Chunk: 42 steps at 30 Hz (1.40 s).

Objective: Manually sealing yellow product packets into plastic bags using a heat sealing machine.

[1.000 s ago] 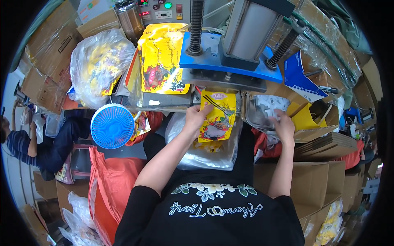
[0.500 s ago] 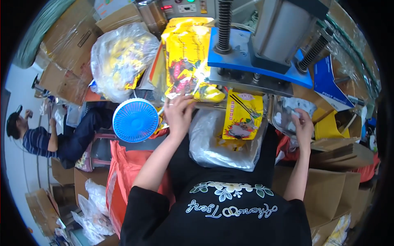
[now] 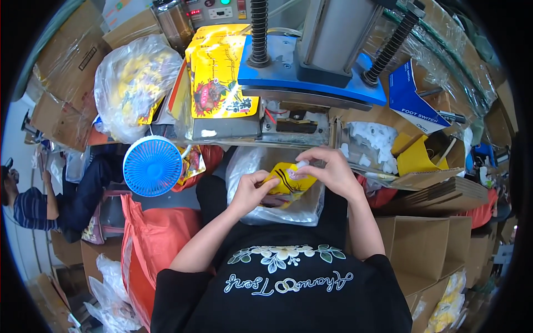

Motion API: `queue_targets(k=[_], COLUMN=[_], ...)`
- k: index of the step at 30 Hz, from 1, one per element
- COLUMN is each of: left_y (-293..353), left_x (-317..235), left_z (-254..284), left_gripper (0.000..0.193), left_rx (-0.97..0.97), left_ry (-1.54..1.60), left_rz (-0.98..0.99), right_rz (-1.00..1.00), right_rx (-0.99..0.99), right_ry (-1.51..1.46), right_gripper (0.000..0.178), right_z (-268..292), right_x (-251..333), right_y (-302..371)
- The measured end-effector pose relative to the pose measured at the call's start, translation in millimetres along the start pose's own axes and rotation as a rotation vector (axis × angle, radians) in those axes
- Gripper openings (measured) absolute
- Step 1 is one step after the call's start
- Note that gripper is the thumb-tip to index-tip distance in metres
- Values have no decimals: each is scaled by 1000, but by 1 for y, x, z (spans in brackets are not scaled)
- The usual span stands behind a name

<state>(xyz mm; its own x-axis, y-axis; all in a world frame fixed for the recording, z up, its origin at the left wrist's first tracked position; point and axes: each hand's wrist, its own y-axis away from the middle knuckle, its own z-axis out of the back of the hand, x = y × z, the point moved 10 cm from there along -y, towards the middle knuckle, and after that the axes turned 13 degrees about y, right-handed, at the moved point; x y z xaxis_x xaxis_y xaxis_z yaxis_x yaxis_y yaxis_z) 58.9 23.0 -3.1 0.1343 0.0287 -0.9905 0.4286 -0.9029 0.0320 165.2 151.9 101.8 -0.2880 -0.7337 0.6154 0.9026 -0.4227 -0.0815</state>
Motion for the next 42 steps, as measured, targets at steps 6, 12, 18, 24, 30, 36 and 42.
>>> queue_targets(k=[6, 12, 18, 24, 30, 36, 42], left_y=[-39, -74, -91, -62, -10, -8, 0], left_x=[-15, 14, -37, -84, -105, -65, -29], left_z=[-2, -13, 22, 92, 101, 56, 8], left_gripper=[32, 27, 28, 69, 9, 7, 11], left_rx=[-204, -226, -114, -393, -520, -280, -74], left_ry=[108, 556, -38, -1079, -759, -199, -118], left_rz=[62, 242, 3, -418, -569, -261, -175], right_rz=[-75, -409, -337, -263, -399, -126, 16], right_rx=[-384, -410, -362, -422, -435, -406, -157], right_ry=[240, 228, 84, -106, -367, -12, 70], right_gripper=[41, 32, 20, 29, 24, 23, 22], right_z=[50, 69, 38, 36, 51, 52, 8], right_x=[-28, -112, -117, -140, -130, -24, 7], right_y=[12, 45, 36, 41, 48, 18, 2])
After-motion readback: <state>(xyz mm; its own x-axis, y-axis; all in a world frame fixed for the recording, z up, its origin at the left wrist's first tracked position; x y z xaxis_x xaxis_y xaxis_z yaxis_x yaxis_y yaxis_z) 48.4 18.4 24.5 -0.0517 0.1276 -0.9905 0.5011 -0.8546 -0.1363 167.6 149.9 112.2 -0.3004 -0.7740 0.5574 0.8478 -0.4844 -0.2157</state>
